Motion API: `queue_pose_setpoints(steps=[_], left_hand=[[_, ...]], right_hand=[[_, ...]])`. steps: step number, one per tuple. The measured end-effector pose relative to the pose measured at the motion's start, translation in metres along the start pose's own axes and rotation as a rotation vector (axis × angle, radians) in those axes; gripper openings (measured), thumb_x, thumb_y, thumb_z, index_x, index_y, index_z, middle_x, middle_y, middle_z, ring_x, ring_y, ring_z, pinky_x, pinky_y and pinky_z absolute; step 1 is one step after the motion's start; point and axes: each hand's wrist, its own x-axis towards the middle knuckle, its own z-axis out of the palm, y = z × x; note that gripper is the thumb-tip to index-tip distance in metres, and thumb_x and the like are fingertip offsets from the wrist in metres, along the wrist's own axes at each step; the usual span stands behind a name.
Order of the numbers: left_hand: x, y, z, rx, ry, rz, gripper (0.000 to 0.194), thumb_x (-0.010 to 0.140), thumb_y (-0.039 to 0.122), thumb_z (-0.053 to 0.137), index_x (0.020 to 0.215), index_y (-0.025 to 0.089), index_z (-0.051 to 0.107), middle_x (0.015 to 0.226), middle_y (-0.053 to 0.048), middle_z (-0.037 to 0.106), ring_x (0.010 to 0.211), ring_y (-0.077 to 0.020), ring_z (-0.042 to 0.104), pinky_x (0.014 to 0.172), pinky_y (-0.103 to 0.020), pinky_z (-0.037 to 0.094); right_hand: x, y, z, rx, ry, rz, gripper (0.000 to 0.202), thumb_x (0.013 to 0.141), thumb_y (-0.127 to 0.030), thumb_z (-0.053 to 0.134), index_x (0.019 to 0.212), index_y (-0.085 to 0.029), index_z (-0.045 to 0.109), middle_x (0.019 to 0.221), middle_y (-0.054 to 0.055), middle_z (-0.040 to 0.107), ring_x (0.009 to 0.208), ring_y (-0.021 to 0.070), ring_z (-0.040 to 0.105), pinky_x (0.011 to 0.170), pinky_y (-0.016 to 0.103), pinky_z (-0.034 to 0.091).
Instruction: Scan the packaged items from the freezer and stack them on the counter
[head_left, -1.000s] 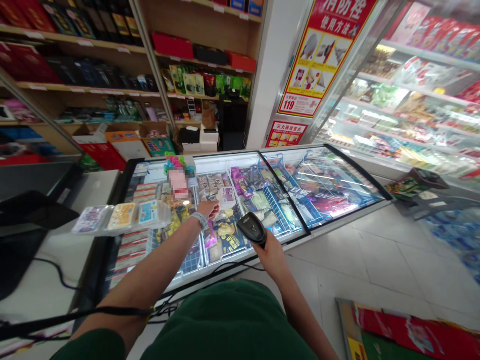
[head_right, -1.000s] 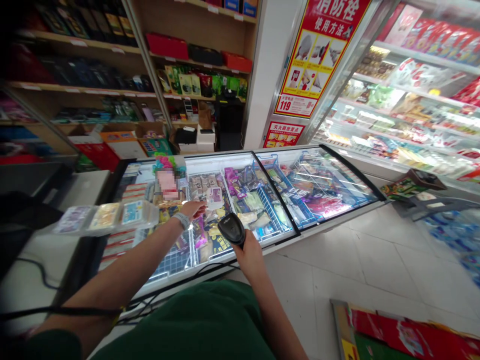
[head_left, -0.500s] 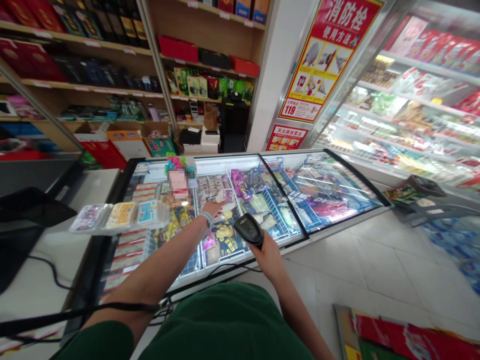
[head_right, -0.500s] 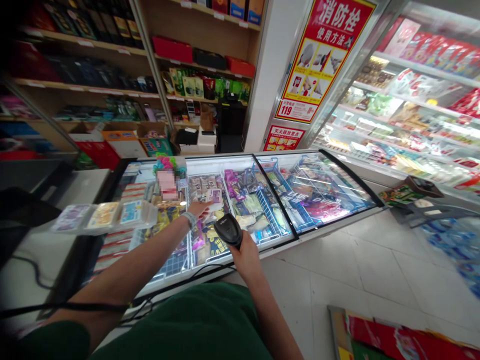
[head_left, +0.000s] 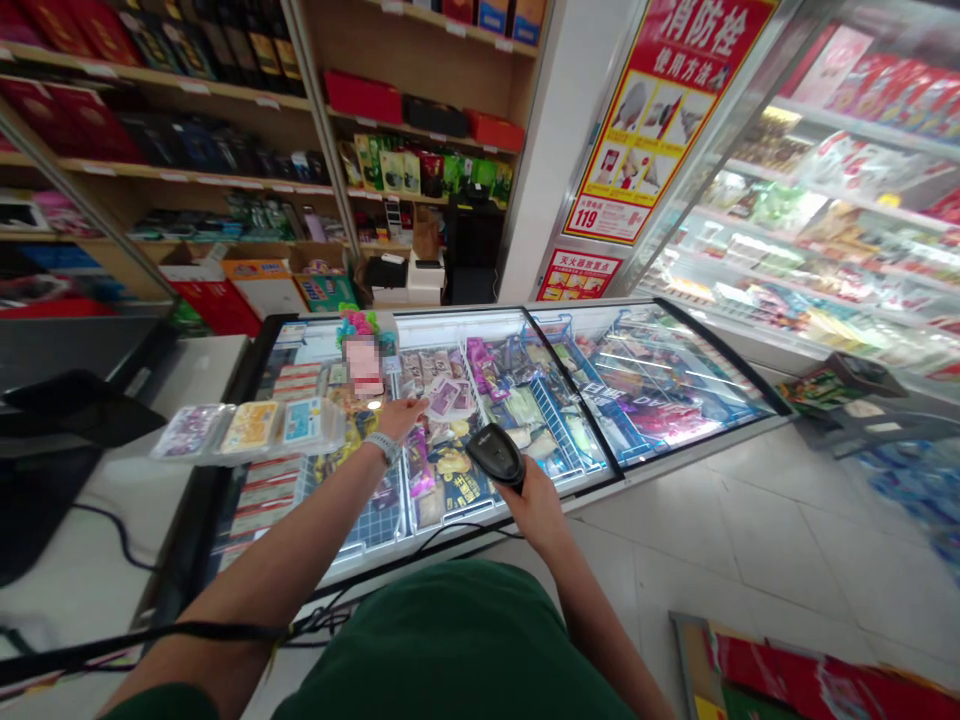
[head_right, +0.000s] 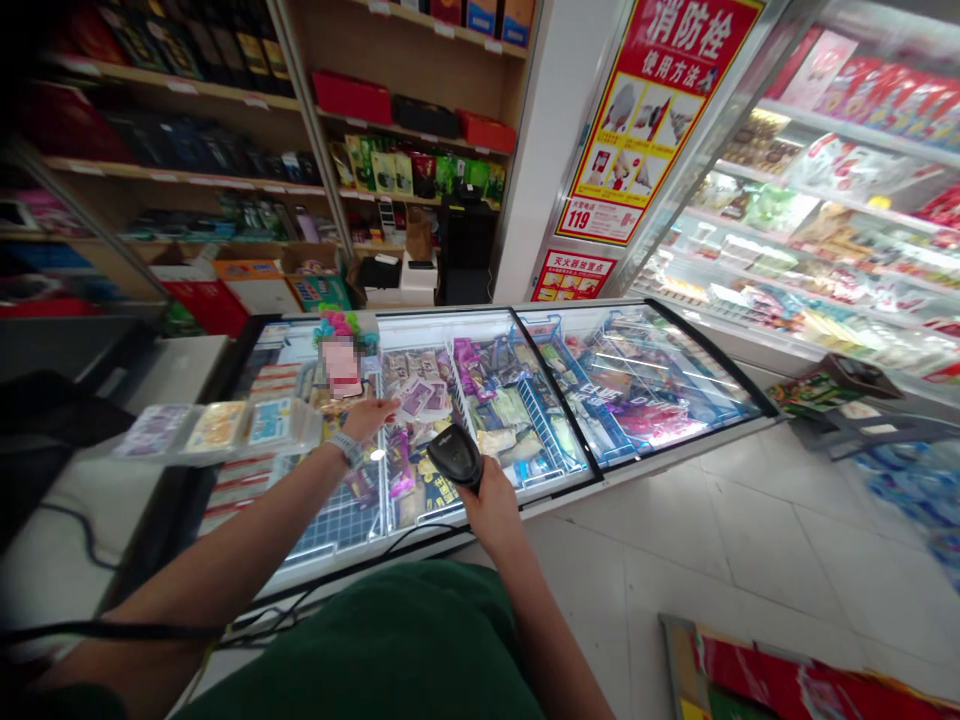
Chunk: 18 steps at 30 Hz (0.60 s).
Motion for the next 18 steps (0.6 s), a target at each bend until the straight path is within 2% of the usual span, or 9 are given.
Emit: queue_pose_setpoints(steps=[8, 14, 18], left_hand=[[-0.040, -0.002, -0.065, -0.078, 0.074, 0.125, 0.037, 0.060, 0.054, 0.074, 0.070, 0.019, 0.068, 0.065, -0.001, 0.067, 0.069, -0.0175, 0.060, 0.062, -0.025, 0.044], [-0.073, -0.003, -0.114, -0.061, 0.165, 0.227, 0.044, 0.061, 0.057, 0.072, 0.078, 0.016, 0.069, 0.068, -0.001, 0.066, 0.064, -0.0139, 0.055, 0.060, -0.024, 0.040], [-0.085, -0.002, -0.136, -0.082, 0.225, 0.238, 0.044, 0.059, 0.056, 0.073, 0.077, 0.016, 0.069, 0.067, 0.000, 0.065, 0.062, -0.0132, 0.054, 0.060, -0.024, 0.039]], right_hand=[[0.009, -0.018, 0.008, 0.027, -0.065, -0.077, 0.019, 0.082, -0.023, 0.060, 0.099, -0.018, 0.055, 0.094, 0.007, 0.063, 0.089, 0.0218, 0.061, 0.076, 0.030, 0.045], [0.014, -0.035, 0.017, 0.024, -0.128, -0.157, 0.021, 0.080, -0.020, 0.060, 0.100, -0.018, 0.054, 0.095, 0.006, 0.062, 0.089, 0.0221, 0.060, 0.076, 0.031, 0.045], [0.016, -0.046, 0.024, 0.015, -0.160, -0.197, 0.020, 0.080, -0.018, 0.059, 0.099, -0.019, 0.053, 0.094, 0.006, 0.061, 0.087, 0.0216, 0.060, 0.076, 0.031, 0.045]])
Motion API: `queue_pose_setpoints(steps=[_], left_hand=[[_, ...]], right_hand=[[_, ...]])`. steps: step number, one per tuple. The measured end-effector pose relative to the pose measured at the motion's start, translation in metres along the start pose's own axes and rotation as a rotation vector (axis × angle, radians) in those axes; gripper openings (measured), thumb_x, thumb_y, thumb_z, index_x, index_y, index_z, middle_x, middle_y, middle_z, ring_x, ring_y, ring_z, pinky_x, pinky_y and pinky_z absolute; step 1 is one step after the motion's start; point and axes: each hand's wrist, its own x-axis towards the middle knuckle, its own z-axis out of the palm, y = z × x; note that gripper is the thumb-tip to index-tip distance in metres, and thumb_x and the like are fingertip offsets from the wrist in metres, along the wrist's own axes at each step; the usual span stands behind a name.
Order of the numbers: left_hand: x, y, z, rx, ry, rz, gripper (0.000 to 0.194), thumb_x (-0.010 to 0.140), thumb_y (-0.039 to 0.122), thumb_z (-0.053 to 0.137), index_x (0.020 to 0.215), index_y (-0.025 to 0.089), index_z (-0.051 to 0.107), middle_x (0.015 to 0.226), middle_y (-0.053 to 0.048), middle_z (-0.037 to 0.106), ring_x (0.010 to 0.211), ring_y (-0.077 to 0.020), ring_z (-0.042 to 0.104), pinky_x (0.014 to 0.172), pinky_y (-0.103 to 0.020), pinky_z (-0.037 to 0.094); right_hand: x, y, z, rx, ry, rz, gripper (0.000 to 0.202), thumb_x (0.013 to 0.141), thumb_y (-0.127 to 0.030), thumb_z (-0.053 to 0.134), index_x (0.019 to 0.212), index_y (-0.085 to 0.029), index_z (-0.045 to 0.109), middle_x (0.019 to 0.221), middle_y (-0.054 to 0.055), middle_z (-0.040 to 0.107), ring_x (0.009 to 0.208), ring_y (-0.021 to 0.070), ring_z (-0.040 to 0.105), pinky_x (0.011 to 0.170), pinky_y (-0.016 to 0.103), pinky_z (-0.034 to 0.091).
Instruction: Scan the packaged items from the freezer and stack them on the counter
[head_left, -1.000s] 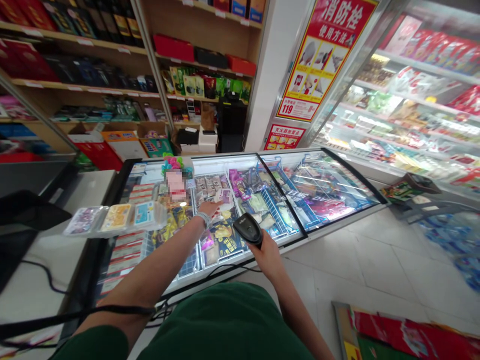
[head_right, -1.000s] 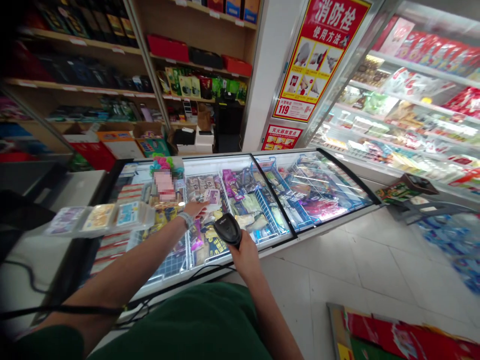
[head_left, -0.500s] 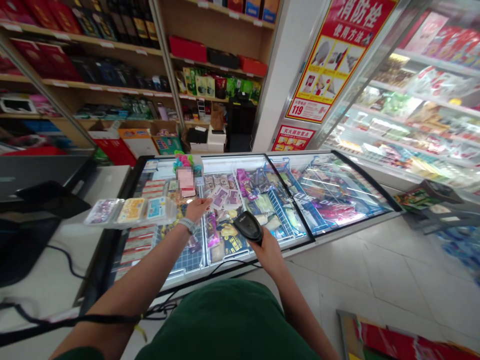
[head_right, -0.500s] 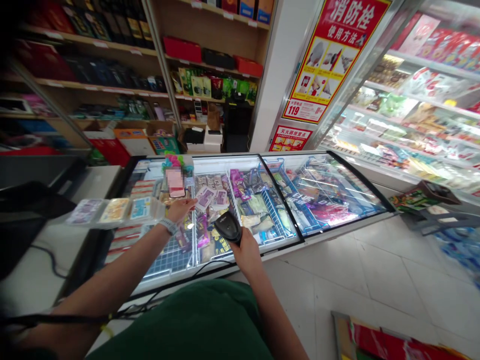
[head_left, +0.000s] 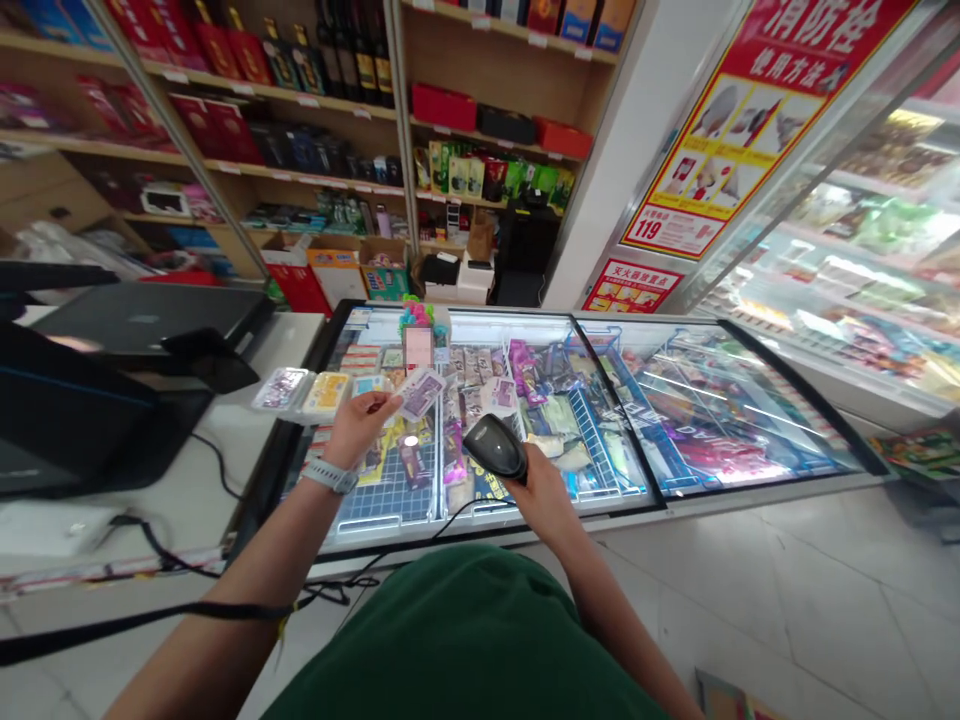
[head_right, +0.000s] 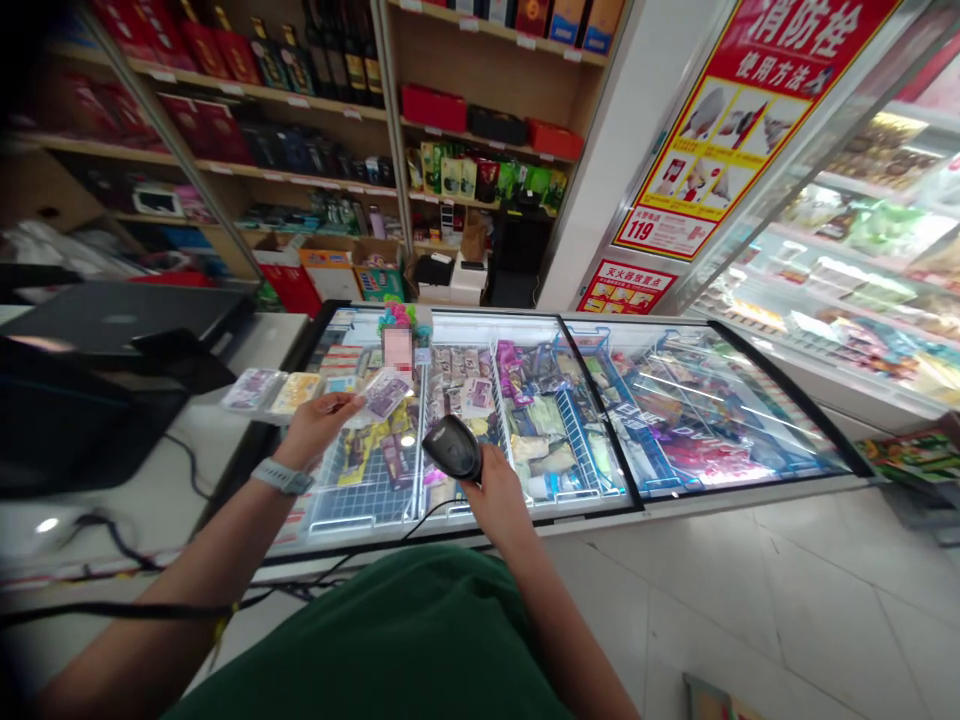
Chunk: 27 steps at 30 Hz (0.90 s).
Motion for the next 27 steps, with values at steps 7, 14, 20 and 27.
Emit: queue_pose_setpoints(steps=[7, 14, 20, 27], left_hand=[[-0.011, -0.001, -0.016, -0.012, 0.042, 0.000, 0.044, 0.061, 0.054, 0.072, 0.080, 0.015, 0.069, 0.067, -0.001, 0.064, 0.062, -0.0126, 0.052, 0.061, -0.024, 0.038], [-0.014, -0.002, -0.018, -0.042, 0.050, -0.002, 0.046, 0.057, 0.056, 0.074, 0.079, 0.015, 0.070, 0.069, -0.001, 0.065, 0.065, -0.0135, 0.055, 0.064, -0.025, 0.041], [-0.011, -0.010, -0.018, -0.036, 0.065, 0.008, 0.045, 0.059, 0.055, 0.074, 0.079, 0.016, 0.069, 0.070, -0.001, 0.066, 0.066, -0.0134, 0.056, 0.065, -0.024, 0.042], [-0.011, -0.009, -0.015, -0.046, 0.047, 0.004, 0.044, 0.060, 0.053, 0.075, 0.080, 0.015, 0.069, 0.071, -0.002, 0.066, 0.066, -0.0136, 0.057, 0.065, -0.025, 0.043]], right_hand=[[0.003, -0.013, 0.005, -0.003, -0.049, -0.063, 0.025, 0.079, -0.014, 0.058, 0.103, -0.017, 0.053, 0.099, 0.007, 0.061, 0.092, 0.0218, 0.059, 0.079, 0.032, 0.045], [0.003, -0.014, 0.007, -0.014, -0.052, -0.072, 0.026, 0.079, -0.015, 0.057, 0.105, -0.017, 0.052, 0.100, 0.008, 0.061, 0.093, 0.0218, 0.059, 0.081, 0.033, 0.045], [0.003, -0.014, 0.008, -0.024, -0.053, -0.065, 0.024, 0.079, -0.014, 0.057, 0.103, -0.017, 0.052, 0.099, 0.008, 0.060, 0.093, 0.0224, 0.059, 0.080, 0.032, 0.045], [0.004, -0.011, 0.008, -0.027, -0.056, -0.051, 0.025, 0.079, -0.013, 0.057, 0.103, -0.017, 0.051, 0.099, 0.008, 0.060, 0.093, 0.0225, 0.059, 0.080, 0.032, 0.044]])
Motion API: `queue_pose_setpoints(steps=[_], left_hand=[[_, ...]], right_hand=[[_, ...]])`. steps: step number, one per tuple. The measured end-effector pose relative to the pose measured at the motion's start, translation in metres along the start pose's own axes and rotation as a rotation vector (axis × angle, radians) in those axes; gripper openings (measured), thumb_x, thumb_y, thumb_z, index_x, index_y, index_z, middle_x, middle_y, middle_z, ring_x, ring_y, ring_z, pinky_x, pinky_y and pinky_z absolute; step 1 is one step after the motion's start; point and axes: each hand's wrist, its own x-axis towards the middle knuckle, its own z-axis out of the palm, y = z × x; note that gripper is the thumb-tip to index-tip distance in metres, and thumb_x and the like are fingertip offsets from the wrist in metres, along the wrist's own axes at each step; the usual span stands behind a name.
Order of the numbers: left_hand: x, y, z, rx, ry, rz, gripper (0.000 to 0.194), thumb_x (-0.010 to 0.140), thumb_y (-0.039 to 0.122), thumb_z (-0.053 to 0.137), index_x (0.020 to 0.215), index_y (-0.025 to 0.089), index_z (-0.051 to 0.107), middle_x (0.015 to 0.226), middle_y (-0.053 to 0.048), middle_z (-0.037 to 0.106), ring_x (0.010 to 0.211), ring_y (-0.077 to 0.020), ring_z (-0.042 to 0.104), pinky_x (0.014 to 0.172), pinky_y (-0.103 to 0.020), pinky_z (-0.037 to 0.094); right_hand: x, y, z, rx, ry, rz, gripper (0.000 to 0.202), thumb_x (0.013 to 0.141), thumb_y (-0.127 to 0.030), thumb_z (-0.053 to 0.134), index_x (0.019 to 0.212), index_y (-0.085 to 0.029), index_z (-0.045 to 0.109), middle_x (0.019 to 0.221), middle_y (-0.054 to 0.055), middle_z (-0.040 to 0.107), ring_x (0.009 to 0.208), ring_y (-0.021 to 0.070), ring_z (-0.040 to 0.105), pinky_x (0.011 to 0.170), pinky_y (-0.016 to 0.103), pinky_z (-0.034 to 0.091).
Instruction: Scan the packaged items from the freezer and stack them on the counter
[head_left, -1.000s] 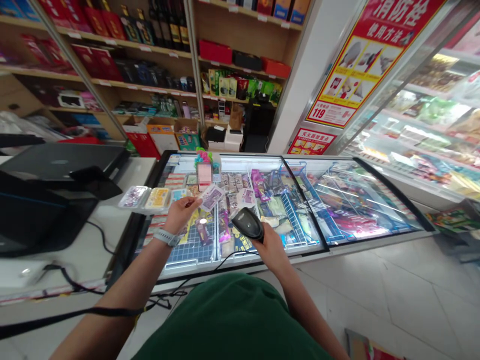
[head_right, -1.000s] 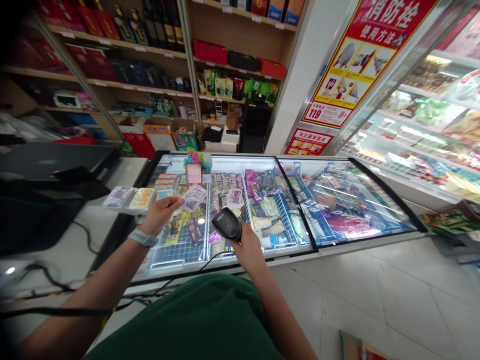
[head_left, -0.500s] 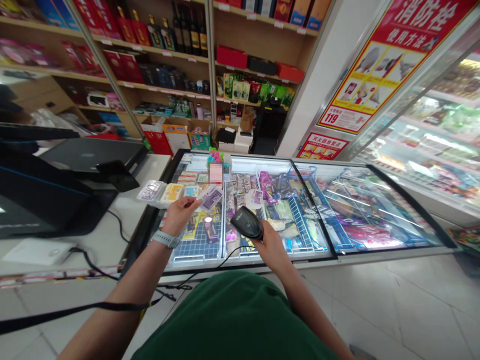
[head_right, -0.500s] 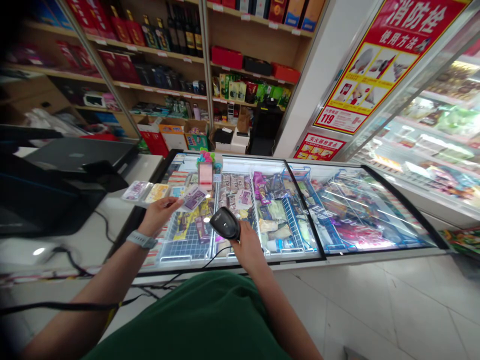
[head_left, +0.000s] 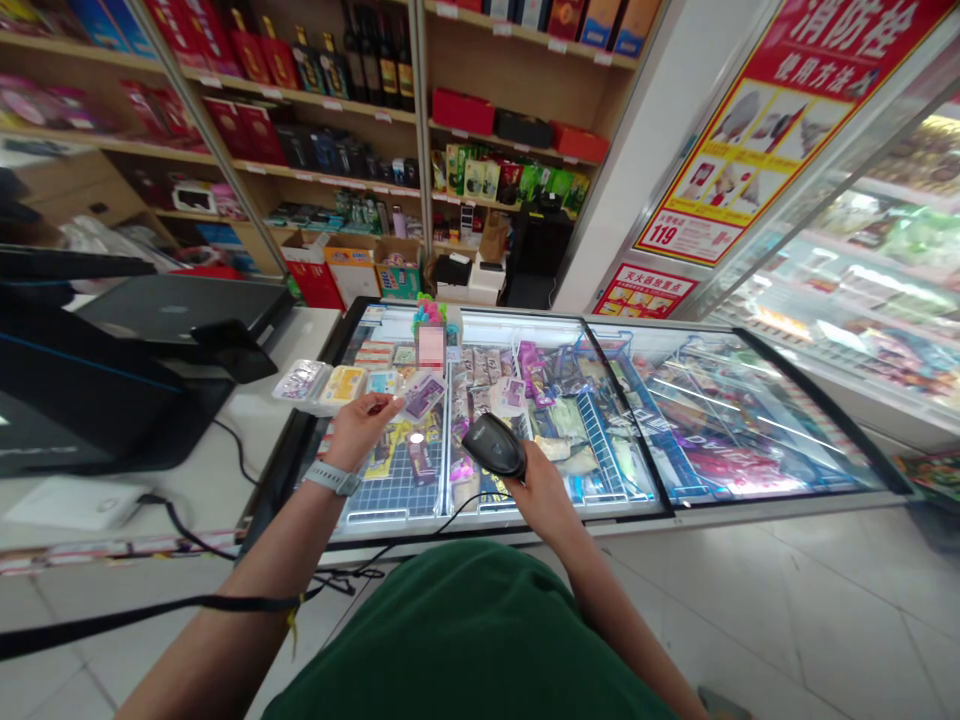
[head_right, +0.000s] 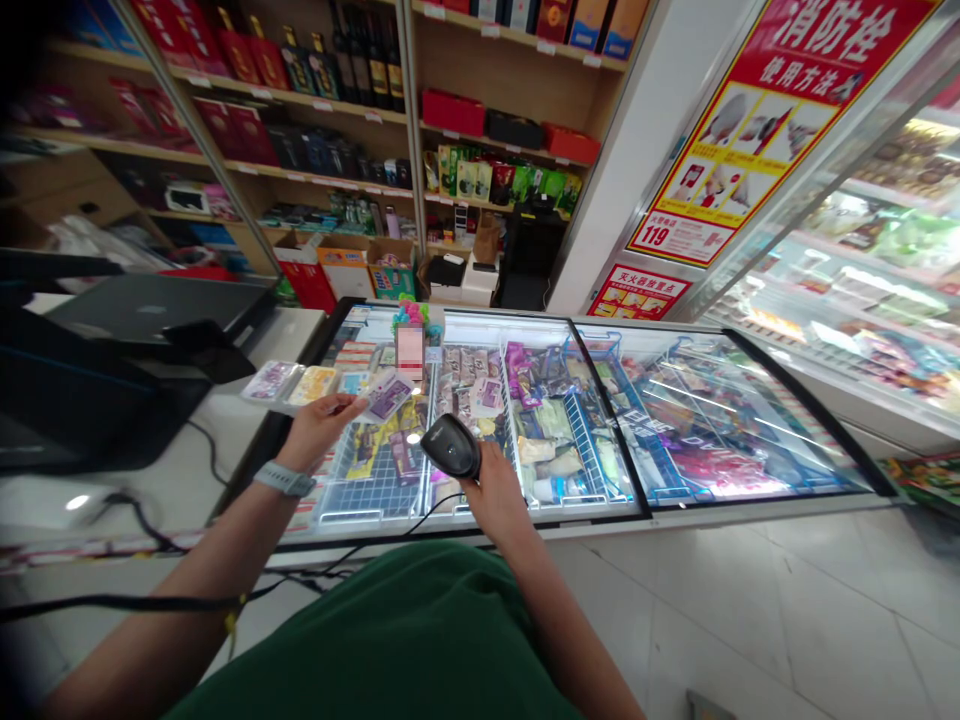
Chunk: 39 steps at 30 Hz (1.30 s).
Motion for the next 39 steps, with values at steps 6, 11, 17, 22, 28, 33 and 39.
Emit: queue_pose_setpoints(steps=[6, 11, 17, 22, 28, 33, 39], left_hand=[[0.003, -0.007, -0.006, -0.043, 0.079, -0.051, 0.046, 0.057, 0.052, 0.076, 0.082, 0.014, 0.071, 0.069, -0.002, 0.067, 0.064, -0.0130, 0.057, 0.062, -0.024, 0.044], [0.019, -0.025, -0.040, -0.078, 0.269, -0.134, 0.047, 0.057, 0.051, 0.075, 0.084, 0.013, 0.071, 0.060, 0.000, 0.063, 0.056, -0.0115, 0.053, 0.054, -0.023, 0.043], [0.034, -0.040, -0.071, -0.105, 0.457, -0.231, 0.036, 0.057, 0.040, 0.075, 0.081, 0.013, 0.072, 0.051, 0.004, 0.055, 0.048, -0.0077, 0.046, 0.046, -0.019, 0.038], [0.038, -0.048, -0.044, -0.150, 0.437, -0.306, 0.035, 0.056, 0.039, 0.076, 0.077, 0.012, 0.069, 0.054, 0.003, 0.056, 0.047, -0.0068, 0.046, 0.044, -0.019, 0.037], [0.045, -0.056, -0.011, -0.218, 0.444, -0.392, 0.031, 0.060, 0.036, 0.076, 0.071, 0.011, 0.063, 0.056, 0.001, 0.056, 0.048, -0.0077, 0.047, 0.044, -0.021, 0.037], [0.049, -0.056, -0.007, -0.229, 0.470, -0.433, 0.030, 0.060, 0.033, 0.079, 0.067, 0.014, 0.057, 0.056, 0.002, 0.054, 0.051, -0.0078, 0.047, 0.044, -0.021, 0.038], [0.047, -0.051, -0.005, -0.224, 0.466, -0.506, 0.030, 0.065, 0.037, 0.072, 0.065, 0.017, 0.050, 0.058, 0.002, 0.052, 0.050, -0.0092, 0.053, 0.045, -0.022, 0.042]], right_hand=[[-0.001, 0.003, -0.001, 0.040, 0.011, -0.007, 0.024, 0.080, -0.015, 0.056, 0.104, -0.018, 0.051, 0.098, 0.007, 0.060, 0.093, 0.0225, 0.059, 0.080, 0.032, 0.044], [-0.002, 0.004, -0.001, 0.055, 0.008, 0.002, 0.021, 0.080, -0.016, 0.055, 0.101, -0.018, 0.052, 0.096, 0.007, 0.060, 0.091, 0.0224, 0.059, 0.078, 0.032, 0.045], [-0.001, 0.006, -0.001, 0.037, -0.016, 0.018, 0.018, 0.080, -0.016, 0.055, 0.098, -0.017, 0.052, 0.093, 0.007, 0.060, 0.089, 0.0230, 0.059, 0.076, 0.032, 0.044], [0.002, 0.007, 0.001, 0.031, -0.026, 0.000, 0.022, 0.080, -0.016, 0.055, 0.102, -0.017, 0.053, 0.096, 0.007, 0.060, 0.090, 0.0233, 0.058, 0.077, 0.033, 0.044], [0.000, 0.009, 0.001, 0.039, -0.024, 0.001, 0.023, 0.080, -0.016, 0.056, 0.102, -0.017, 0.052, 0.094, 0.007, 0.060, 0.089, 0.0232, 0.058, 0.076, 0.032, 0.044], [-0.003, 0.012, 0.000, 0.046, 0.003, 0.017, 0.023, 0.080, -0.017, 0.057, 0.103, -0.019, 0.053, 0.097, 0.007, 0.061, 0.092, 0.0235, 0.059, 0.078, 0.033, 0.044], [-0.005, 0.016, 0.001, 0.041, 0.015, 0.025, 0.023, 0.080, -0.018, 0.058, 0.102, -0.017, 0.053, 0.096, 0.008, 0.061, 0.090, 0.0235, 0.060, 0.077, 0.032, 0.045]])
